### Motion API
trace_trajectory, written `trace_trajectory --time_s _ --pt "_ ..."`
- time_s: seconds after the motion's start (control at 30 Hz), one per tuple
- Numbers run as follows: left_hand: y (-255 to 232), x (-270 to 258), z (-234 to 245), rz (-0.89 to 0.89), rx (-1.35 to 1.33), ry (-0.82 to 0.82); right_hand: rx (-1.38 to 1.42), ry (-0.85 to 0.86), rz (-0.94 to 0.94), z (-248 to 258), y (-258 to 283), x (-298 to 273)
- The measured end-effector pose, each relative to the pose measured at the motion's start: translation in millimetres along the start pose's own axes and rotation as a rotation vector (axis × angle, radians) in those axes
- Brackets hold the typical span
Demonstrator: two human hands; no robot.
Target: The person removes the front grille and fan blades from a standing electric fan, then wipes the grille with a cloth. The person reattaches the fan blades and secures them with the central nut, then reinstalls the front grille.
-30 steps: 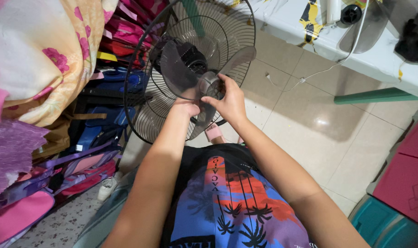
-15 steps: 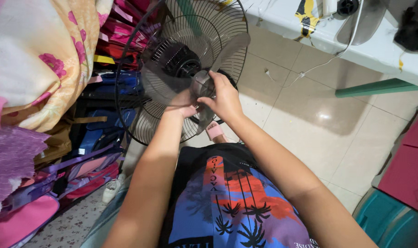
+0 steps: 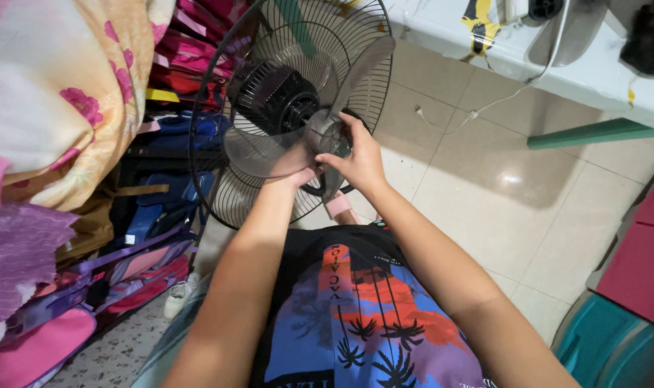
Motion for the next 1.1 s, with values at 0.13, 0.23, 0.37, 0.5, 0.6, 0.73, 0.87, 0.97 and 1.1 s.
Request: trace_trajectory --time_s 0.13,0.23,0.37,0.5,0.6,0.73,0.87,0.97,1.1 --pt "-3 -8 -29 0.041 -0.092 0.229 -0.028 -0.037 0.044 7 -3 -3" --pt "-9 -6 -29 -0.02 -0.109 0.171 -0.035 -0.056 0.026 11 -6 -2" --pt "-8 0 -21 -0.045 -0.185 0.045 -0.018 -0.04 0.012 10 -6 4" --pt "-9 8 -13 -0.199 -0.248 -0.016 0.039 0.031 -0.115 6 -18 7" --pt "-8 10 -2 -0.238 -0.214 -0.09 0.023 0.024 0.012 5 -7 10" --pt "-7 12 2 -0.259 -0.134 -0.194 -0.055 0.074 -0.06 6 -10 12" --pt "-4 9 -10 -0.227 -0.227 -0.052 -0.144 0.067 0.103 14 7 13" --pt "-10 5 -26 -0.236 -0.217 0.169 -0.146 0.098 0.095 18 7 14" --pt "-7 10 -24 -0.192 -0.286 0.186 -0.144 0.145 0.003 16 -3 12"
Point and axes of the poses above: each hand's wrist, its own x-axis towards the middle knuckle, its own z-axis out of the back of the hand, y = z × x, the point moved 8 cm from there along x, towards the middle knuckle, and after that the axes turned 4 degrees about -x, right-handed, at the moved point
